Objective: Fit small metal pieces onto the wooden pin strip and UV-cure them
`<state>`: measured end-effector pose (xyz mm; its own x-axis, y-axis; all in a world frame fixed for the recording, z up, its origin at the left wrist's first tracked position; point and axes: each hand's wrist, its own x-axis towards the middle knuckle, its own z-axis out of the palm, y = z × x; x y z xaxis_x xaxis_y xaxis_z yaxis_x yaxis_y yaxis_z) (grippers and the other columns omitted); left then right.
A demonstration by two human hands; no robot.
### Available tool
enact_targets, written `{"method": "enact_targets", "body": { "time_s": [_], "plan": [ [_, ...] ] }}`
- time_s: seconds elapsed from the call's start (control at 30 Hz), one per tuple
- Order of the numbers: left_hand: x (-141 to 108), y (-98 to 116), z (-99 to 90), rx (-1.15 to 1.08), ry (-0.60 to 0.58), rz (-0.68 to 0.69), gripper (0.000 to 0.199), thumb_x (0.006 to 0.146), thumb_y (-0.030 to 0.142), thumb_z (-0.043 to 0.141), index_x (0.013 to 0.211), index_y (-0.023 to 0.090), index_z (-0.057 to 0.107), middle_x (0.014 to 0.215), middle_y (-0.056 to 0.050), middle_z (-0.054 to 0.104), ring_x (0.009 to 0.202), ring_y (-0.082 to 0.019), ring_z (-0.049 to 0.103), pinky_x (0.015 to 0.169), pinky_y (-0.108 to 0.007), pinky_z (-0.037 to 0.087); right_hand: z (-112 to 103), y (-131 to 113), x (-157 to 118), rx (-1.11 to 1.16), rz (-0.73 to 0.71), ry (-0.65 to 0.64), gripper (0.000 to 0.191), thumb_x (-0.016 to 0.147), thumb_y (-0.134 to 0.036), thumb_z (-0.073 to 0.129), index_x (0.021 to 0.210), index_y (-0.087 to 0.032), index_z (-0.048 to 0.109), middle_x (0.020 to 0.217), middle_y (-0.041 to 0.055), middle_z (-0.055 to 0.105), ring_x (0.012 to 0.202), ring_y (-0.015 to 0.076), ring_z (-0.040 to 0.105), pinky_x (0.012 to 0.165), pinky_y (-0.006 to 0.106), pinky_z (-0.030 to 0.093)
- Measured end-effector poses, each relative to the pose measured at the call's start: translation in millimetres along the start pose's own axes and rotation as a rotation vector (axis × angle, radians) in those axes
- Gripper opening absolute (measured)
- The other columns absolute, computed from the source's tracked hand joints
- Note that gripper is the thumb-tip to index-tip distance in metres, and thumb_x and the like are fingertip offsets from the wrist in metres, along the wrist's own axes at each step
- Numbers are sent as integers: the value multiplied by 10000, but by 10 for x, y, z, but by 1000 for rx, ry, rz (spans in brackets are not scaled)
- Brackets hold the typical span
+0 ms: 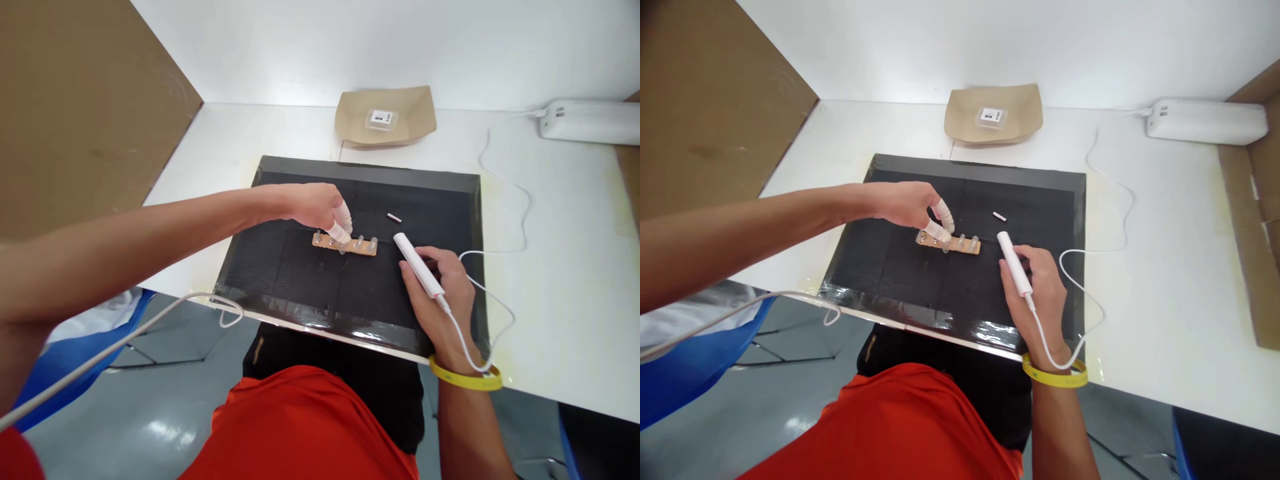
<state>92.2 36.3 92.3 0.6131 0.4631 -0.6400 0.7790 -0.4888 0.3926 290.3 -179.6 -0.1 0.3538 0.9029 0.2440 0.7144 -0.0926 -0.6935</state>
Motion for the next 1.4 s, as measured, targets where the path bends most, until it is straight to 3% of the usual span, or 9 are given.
{"method": "enact_targets", "body": {
  "time_s": [0.17, 0.37, 0.53, 0.7, 1.03, 1.4],
  "plan": [
    [-64, 38, 109, 28, 181, 24, 375, 748, 518, 784, 1045, 298, 847, 1182, -35, 805, 1086, -280, 704, 1009, -403, 458, 0, -11, 2, 3, 15, -8, 277, 957, -437, 674, 1155, -245, 689, 1071, 74, 724, 865, 227, 662, 838, 404, 565],
    [-169, 49, 265, 85, 346, 188, 105, 804, 315, 745, 839, 264, 830, 1129, -16, 805, 1087, -247, 666, 1065, -459, 260, 1, -20, 1, 3, 26, -10, 275, 954, -436, 671, 1154, -247, 688, 1066, 71, 722, 864, 226, 659, 829, 398, 561],
    [-246, 14, 372, 140, 416, 301, 162, 869, 228, 653, 827, 250, 807, 1124, -19, 805, 1155, -242, 609, 1016, -452, 211, 4, -2, -1, 6, 10, -9, 282, 958, -437, 672, 1167, -247, 683, 1076, 70, 720, 876, 227, 660, 843, 399, 559],
    [-287, 14, 422, 193, 431, 327, 230, 879, 137, 584, 847, 235, 789, 1144, -30, 797, 1147, -247, 595, 1012, -488, 217, 6, 1, -3, 4, 11, -8, 290, 961, -445, 665, 1172, -248, 682, 1079, 71, 720, 880, 229, 662, 845, 403, 558],
    [-310, -1, 470, 172, 436, 334, 214, 959, 241, 604, 904, 235, 810, 1232, -47, 784, 1214, -262, 594, 1036, -490, 223, 6, -1, 0, 7, 15, -9, 288, 956, -443, 671, 1166, -248, 688, 1072, 73, 723, 864, 229, 663, 831, 403, 565],
    [-360, -30, 491, 215, 425, 361, 204, 941, 238, 628, 999, 239, 823, 1299, -57, 773, 1334, -302, 565, 1059, -509, 201, 11, 7, -2, 4, 15, -13, 284, 961, -438, 666, 1171, -248, 686, 1077, 69, 720, 885, 227, 663, 826, 387, 555]
  ]
}}
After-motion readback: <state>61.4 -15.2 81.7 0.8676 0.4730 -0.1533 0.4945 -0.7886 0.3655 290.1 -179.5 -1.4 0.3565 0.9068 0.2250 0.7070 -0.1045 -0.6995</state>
